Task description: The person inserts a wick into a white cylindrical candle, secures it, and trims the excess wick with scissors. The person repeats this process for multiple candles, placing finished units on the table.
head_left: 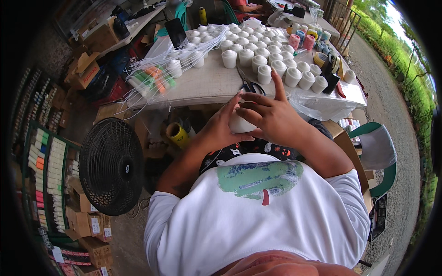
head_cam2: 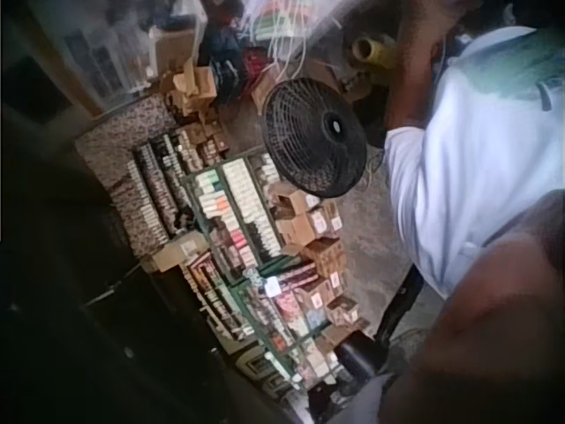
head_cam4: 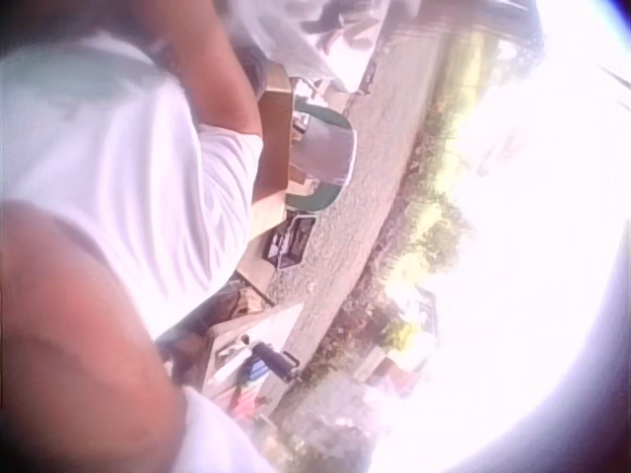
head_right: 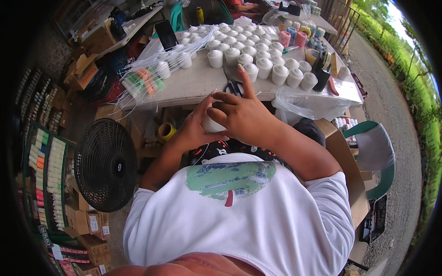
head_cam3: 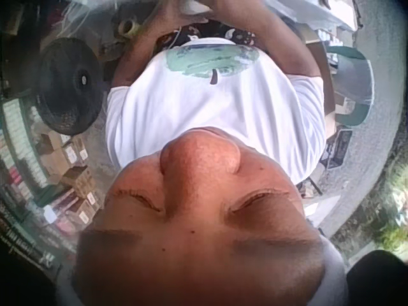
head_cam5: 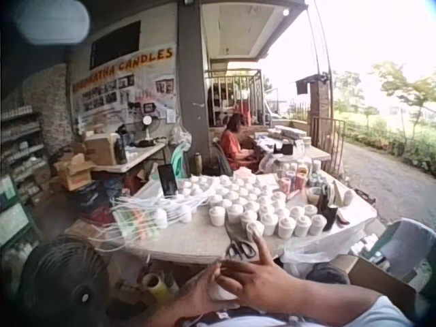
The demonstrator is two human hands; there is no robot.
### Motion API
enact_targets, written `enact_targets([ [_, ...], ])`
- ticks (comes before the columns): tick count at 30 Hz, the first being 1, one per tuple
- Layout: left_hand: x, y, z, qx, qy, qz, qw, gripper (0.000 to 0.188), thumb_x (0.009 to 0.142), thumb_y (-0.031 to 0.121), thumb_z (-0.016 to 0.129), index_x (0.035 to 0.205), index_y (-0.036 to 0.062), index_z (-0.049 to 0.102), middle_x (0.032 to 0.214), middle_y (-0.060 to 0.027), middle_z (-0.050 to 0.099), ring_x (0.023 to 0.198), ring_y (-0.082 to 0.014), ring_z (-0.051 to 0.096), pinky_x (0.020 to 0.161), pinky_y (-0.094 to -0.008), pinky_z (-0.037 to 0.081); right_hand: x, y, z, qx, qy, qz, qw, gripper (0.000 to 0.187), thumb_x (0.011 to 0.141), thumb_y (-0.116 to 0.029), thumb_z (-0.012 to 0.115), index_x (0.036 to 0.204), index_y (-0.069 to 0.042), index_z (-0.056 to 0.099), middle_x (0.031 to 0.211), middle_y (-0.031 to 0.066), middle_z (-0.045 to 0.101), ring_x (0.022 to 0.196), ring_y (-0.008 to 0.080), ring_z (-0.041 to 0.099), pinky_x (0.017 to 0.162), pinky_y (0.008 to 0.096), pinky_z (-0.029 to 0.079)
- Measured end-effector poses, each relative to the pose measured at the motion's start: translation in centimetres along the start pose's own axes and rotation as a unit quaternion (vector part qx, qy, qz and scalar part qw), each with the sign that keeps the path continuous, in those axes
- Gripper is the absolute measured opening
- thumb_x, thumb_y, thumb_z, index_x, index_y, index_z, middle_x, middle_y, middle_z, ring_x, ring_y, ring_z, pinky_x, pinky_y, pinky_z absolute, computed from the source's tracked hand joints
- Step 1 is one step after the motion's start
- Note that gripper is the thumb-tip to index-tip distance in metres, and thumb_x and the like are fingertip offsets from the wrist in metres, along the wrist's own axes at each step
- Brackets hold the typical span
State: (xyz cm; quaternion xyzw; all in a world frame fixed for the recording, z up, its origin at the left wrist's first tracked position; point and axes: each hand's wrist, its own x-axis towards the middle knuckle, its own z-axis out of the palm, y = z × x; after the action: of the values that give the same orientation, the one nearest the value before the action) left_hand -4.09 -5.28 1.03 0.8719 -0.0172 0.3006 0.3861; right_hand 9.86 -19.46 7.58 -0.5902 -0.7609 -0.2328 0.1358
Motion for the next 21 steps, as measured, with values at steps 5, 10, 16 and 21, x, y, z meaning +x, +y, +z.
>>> enact_targets([
  [5,-0.7,-2.3,1.1,-0.124,0.072,0.01,0.99,0.07,0.065,0.006,0.084,0.125,0.0062,0.049,0.123,-0.0092,0.055,0.111,-0.0187,0.056,0.093,-0.0331,0.047,-1.7,0.9,-3.3,-0.012,0.23,0.109,0.967,0.063,0.066,-0.042,0.077,0.119,-0.011,0.061,0.13,0.0079,0.054,0.124,0.0311,0.046,0.11,0.0554,0.017],
  [10,-0.8,-0.7,1.6,-0.117,0.069,0.048,0.99,0.066,0.06,0.002,0.085,0.117,0.0071,0.053,0.118,-0.0085,0.057,0.107,-0.0189,0.057,0.09,-0.0326,0.047,-4.8,0.6,-0.9,0.533,0.23,0.241,0.778,0.032,0.089,-0.011,0.064,0.119,0.0,0.06,0.104,0.0059,0.059,0.095,0.0128,0.055,0.087,0.0259,0.042],
  [16,-0.2,0.4,2.2,-0.059,0.084,0.063,0.993,0.061,0.059,0.012,0.087,0.112,0.0088,0.056,0.106,-0.0104,0.062,0.097,-0.0256,0.063,0.084,-0.0365,0.05,-4.5,-0.2,-0.5,0.741,0.132,0.134,0.644,0.022,0.091,-0.01,0.061,0.111,-0.002,0.066,0.091,0.0016,0.06,0.079,0.007,0.053,0.071,0.0209,0.043],
  [21,-0.6,-0.2,2.6,-0.075,0.083,0.038,0.993,0.062,0.06,0.012,0.087,0.113,0.0087,0.055,0.107,-0.011,0.062,0.098,-0.0265,0.063,0.083,-0.037,0.051,-5.2,-0.6,-1.2,0.776,0.081,0.16,0.605,0.016,0.088,-0.008,0.064,0.102,-0.001,0.067,0.091,0.0038,0.063,0.079,0.0091,0.056,0.07,0.0233,0.045],
])
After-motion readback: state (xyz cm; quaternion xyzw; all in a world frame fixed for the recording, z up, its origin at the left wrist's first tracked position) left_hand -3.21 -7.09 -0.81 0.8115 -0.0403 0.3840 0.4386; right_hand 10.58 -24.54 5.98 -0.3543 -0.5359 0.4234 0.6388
